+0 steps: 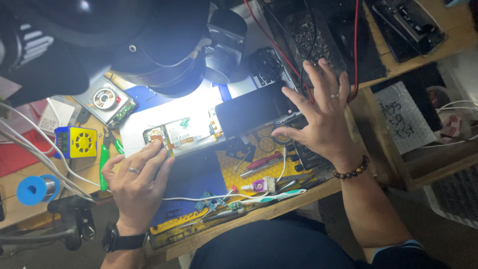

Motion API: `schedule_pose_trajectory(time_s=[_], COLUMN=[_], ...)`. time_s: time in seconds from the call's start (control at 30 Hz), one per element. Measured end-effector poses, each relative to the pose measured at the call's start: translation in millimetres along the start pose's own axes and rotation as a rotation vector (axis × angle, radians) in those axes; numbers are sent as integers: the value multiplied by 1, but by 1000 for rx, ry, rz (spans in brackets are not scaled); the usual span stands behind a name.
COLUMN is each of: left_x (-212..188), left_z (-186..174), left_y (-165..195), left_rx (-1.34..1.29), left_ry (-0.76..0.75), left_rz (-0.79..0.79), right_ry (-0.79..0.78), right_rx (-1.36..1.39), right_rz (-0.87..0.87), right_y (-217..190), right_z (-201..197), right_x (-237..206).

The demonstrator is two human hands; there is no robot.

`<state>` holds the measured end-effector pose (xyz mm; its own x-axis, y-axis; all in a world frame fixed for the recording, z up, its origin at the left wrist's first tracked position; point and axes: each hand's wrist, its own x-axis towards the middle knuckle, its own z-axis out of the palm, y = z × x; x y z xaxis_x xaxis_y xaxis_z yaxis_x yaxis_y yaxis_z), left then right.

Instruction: The person works on a disassembled smartphone on a cluttered workbench, manipulating the screen and internal components. They then reach into a drawer to retrieve a small plastic bag containing parts and later open a compartmentalized plastic box to organize small items.

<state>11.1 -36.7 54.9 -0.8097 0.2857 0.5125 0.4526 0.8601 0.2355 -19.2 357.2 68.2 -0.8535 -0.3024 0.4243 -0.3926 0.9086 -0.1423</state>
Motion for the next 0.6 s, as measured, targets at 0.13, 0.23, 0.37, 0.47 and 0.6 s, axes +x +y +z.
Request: schedule_pose_trajectory(time_s=[0.13, 0.23, 0.37, 0.47, 0.6], left_x=[-1, -2, -1, 3, 3], left_z=[0, 1, 1, -1, -2], left_y=[-1, -2, -1, 1, 1], left_rx=[1, -4, -2, -5, -8], left_ry=[5, 0, 2, 7, 31], left_rz=[6, 6, 9, 15, 36], right_ry=[-47, -71, -67, -24, 41], right_rx=[17, 23, 25, 32, 55], right_rz=[-1, -4, -15, -7, -26], right_y=[2, 3, 6, 10, 4], right_z=[-4, -2, 4, 5, -1], right_x=[9, 10, 6, 5, 3])
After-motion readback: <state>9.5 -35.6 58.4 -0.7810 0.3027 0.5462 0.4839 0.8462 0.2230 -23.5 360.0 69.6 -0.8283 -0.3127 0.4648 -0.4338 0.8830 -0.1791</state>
